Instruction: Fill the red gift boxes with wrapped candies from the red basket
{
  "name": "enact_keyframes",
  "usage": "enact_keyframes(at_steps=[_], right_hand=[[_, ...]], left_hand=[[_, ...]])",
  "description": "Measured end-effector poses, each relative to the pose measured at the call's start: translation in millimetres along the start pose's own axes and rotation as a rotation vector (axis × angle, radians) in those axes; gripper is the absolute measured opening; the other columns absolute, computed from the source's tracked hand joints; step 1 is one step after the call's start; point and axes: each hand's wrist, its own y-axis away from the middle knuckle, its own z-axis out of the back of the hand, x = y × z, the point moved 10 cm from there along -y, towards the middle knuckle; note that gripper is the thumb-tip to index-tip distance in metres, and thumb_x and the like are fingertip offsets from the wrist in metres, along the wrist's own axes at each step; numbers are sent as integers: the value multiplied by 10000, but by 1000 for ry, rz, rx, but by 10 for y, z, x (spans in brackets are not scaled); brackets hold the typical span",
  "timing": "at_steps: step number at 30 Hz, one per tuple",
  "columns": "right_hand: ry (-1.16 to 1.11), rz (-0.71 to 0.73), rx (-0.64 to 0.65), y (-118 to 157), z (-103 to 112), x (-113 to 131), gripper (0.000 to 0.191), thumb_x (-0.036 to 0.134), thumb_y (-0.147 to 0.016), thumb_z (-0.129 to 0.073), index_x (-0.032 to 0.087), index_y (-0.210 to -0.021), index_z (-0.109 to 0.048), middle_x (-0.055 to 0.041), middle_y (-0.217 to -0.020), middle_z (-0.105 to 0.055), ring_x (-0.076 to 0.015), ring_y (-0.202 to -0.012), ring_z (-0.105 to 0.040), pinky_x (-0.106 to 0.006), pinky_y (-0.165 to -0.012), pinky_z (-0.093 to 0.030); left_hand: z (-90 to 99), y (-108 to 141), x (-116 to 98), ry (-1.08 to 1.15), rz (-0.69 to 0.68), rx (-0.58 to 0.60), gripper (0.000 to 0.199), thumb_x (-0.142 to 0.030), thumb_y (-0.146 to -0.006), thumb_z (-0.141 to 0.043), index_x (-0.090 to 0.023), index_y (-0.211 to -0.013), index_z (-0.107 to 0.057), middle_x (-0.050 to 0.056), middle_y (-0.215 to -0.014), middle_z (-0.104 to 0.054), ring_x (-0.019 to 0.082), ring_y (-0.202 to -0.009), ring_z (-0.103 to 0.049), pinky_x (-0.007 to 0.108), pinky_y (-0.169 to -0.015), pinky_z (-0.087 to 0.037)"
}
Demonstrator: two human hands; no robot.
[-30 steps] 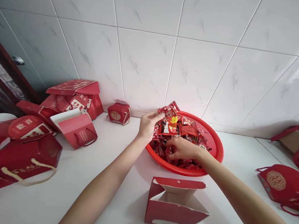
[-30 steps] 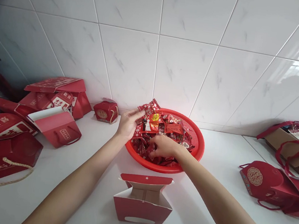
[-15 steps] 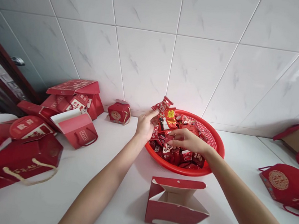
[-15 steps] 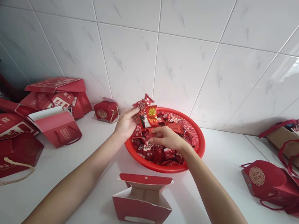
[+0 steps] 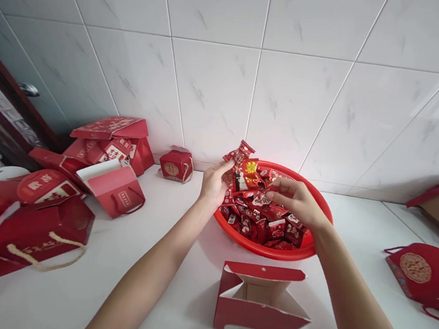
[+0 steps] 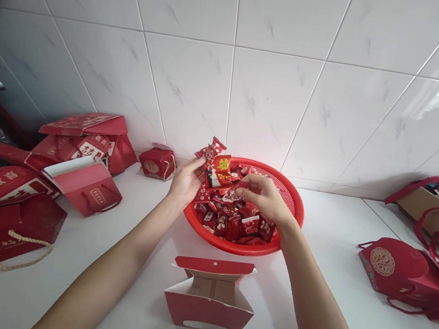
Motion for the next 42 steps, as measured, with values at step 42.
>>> enact_keyframes(at_steps=[42], right_hand=[[-319, -72, -165, 437, 114, 449, 148, 295, -757, -753, 219, -849, -664, 3, -731, -680, -142, -511, -601, -292, -487, -531]], left_hand=[[-792, 792, -485, -165, 110, 476, 321, -354, -552, -1009, -161, -712, -809, 31, -680, -725, 168, -662, -678, 265, -630, -548]])
